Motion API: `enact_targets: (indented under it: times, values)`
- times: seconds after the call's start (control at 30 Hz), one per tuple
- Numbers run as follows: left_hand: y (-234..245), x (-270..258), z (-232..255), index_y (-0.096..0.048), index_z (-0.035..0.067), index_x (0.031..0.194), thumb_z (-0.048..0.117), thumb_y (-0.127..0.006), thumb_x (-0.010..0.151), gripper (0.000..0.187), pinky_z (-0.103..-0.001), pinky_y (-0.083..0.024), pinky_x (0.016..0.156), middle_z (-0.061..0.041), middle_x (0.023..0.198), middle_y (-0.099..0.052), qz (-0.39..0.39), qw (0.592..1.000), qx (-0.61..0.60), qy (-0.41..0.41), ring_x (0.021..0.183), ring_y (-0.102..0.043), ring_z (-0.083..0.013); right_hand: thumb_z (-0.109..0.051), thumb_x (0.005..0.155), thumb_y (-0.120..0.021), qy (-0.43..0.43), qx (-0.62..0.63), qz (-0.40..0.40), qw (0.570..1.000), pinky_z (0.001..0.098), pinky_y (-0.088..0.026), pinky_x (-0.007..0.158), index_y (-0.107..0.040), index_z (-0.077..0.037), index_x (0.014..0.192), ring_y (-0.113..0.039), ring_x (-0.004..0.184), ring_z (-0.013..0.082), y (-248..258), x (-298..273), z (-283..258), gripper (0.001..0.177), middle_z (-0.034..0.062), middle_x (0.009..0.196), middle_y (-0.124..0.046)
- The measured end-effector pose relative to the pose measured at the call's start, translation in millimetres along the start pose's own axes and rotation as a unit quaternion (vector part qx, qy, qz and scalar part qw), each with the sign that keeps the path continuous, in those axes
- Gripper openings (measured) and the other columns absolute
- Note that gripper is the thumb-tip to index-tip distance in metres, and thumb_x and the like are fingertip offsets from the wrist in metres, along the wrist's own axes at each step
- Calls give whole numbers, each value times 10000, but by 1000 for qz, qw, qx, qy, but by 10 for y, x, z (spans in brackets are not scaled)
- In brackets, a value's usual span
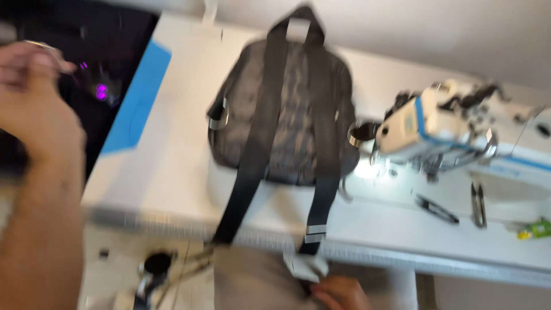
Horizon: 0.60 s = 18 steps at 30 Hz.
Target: Sewing and assembling straps onto a quilted bag using an industrial sewing machine
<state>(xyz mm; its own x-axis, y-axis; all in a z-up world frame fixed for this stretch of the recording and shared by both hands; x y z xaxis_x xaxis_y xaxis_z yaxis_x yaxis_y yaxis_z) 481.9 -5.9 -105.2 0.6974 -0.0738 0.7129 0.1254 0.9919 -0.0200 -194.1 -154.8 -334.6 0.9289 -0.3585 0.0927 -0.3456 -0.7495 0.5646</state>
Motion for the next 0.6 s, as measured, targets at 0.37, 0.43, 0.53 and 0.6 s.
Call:
enact_targets:
  times: [0.37,0.43,0.53,0.6]
  values:
    - [114,-4084,2027,-707,-75,984,-48,-801,833,181,-280,-584,549,-141,841,-718,77,788,-226,567,650,-703,-209,-58,837,-808,26,187,39,981,356,-615,718,-816,-22,1002,-781,793,252,-165,1203,-1731,169,133,887,-816]
    - [229,-4244,2171,-728,-54,982,-42,-811,820,182,-231,-505,549,-96,799,-697,95,796,-215,558,652,-653,-154,-13,820,-817,23,230,20,973,344,-619,714,-806,5,1007,-772,784,239,-399,1150,-1794,189,147,891,-805]
    - [244,-4277,2356,-754,-21,975,-23,-833,805,188,-185,-409,552,-38,745,-675,101,804,-212,547,653,-590,-91,66,793,-827,20,290,31,956,345,-627,685,-780,74,992,-759,758,240,-583,1118,-1803,205,188,894,-776]
    - [221,-4326,2498,-759,-8,972,-9,-845,803,190,-188,-391,556,-25,732,-674,104,799,-213,553,652,-578,-82,100,783,-828,13,310,45,949,357,-631,658,-764,117,971,-755,740,254,-597,1032,-1788,199,215,893,-758]
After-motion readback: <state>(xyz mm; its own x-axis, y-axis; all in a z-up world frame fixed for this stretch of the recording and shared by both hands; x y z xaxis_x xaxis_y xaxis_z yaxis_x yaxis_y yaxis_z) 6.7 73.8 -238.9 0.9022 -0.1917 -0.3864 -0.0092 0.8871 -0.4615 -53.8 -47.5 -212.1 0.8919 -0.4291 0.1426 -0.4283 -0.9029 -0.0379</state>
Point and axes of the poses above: each hand's wrist, its own x-axis towards the middle knuckle, its own y-axis out of the back of the hand, z = x × y, the point moved 2 cm from there along x, towards the middle knuckle
